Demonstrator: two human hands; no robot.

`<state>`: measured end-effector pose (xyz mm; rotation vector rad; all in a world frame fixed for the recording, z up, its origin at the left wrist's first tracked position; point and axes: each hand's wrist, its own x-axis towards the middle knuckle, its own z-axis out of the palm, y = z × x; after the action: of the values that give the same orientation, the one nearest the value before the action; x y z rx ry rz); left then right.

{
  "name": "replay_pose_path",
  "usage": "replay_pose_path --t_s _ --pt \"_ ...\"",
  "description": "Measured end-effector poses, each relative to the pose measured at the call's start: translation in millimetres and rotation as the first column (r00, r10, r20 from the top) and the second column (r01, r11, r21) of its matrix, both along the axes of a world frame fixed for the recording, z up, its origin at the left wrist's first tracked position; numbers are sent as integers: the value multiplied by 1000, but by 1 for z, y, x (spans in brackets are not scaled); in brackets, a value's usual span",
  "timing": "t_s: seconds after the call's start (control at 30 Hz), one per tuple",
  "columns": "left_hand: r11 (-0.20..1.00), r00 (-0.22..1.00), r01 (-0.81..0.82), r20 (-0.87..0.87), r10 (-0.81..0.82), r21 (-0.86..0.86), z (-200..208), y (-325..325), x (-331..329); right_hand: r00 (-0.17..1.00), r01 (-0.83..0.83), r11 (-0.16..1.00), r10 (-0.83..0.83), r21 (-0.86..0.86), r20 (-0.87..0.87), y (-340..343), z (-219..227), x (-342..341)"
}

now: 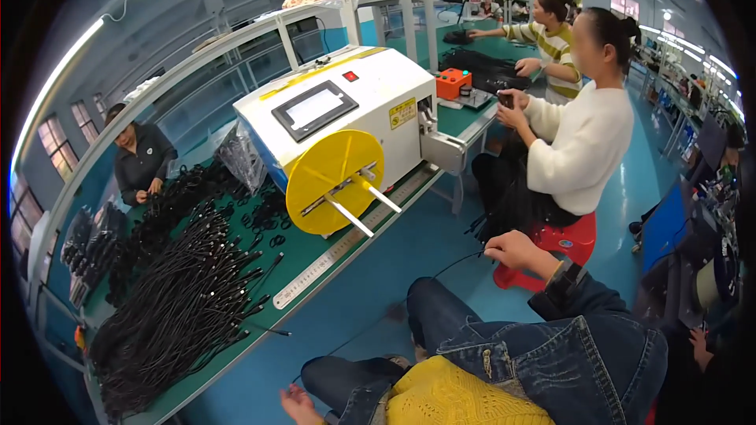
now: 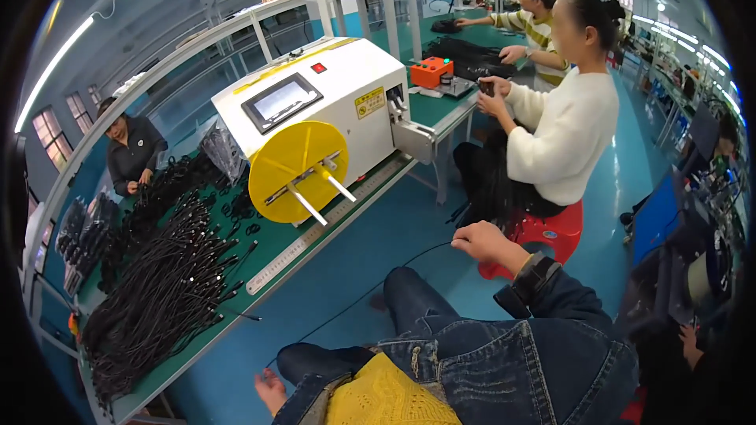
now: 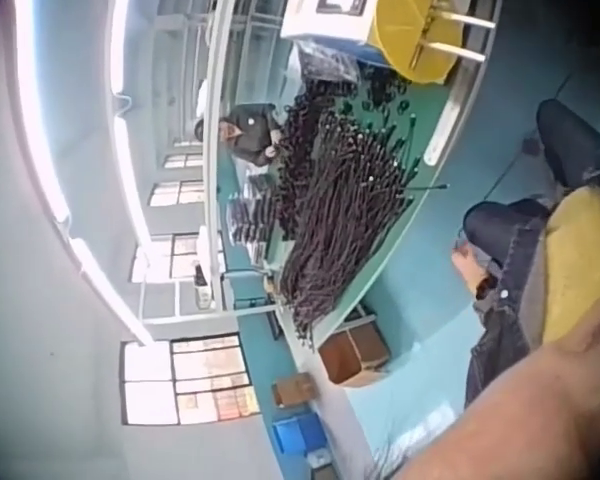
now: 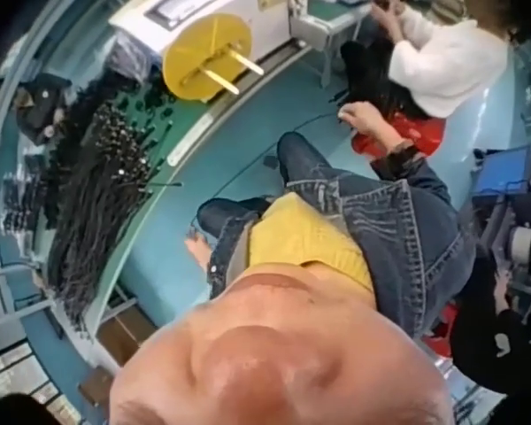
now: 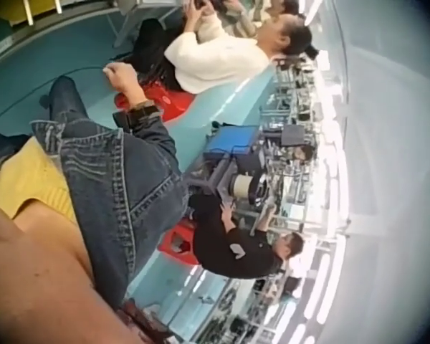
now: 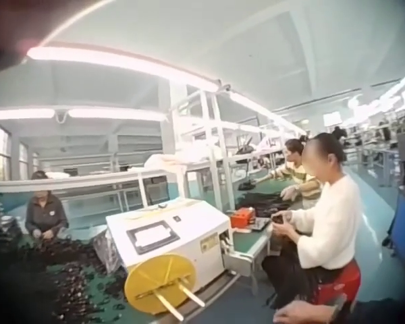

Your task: The person picks up a cable, winds it around the spindles of a machine, and removes the coiled cable. They then pick up a rubber band and wrap it around the coiled cable.

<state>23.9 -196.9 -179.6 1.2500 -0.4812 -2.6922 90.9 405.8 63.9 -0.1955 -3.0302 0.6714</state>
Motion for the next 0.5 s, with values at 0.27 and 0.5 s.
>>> replay_pose_path --t_s 0.27,0.5 --pt "-38 657 85 85 -749 -996 193 171 21 736 -624 779 614 65 -284 -104 17 -22" --pt "-162 58 353 194 -979 -922 268 268 16 582 -748 663 675 29 -453 -134 16 -30"
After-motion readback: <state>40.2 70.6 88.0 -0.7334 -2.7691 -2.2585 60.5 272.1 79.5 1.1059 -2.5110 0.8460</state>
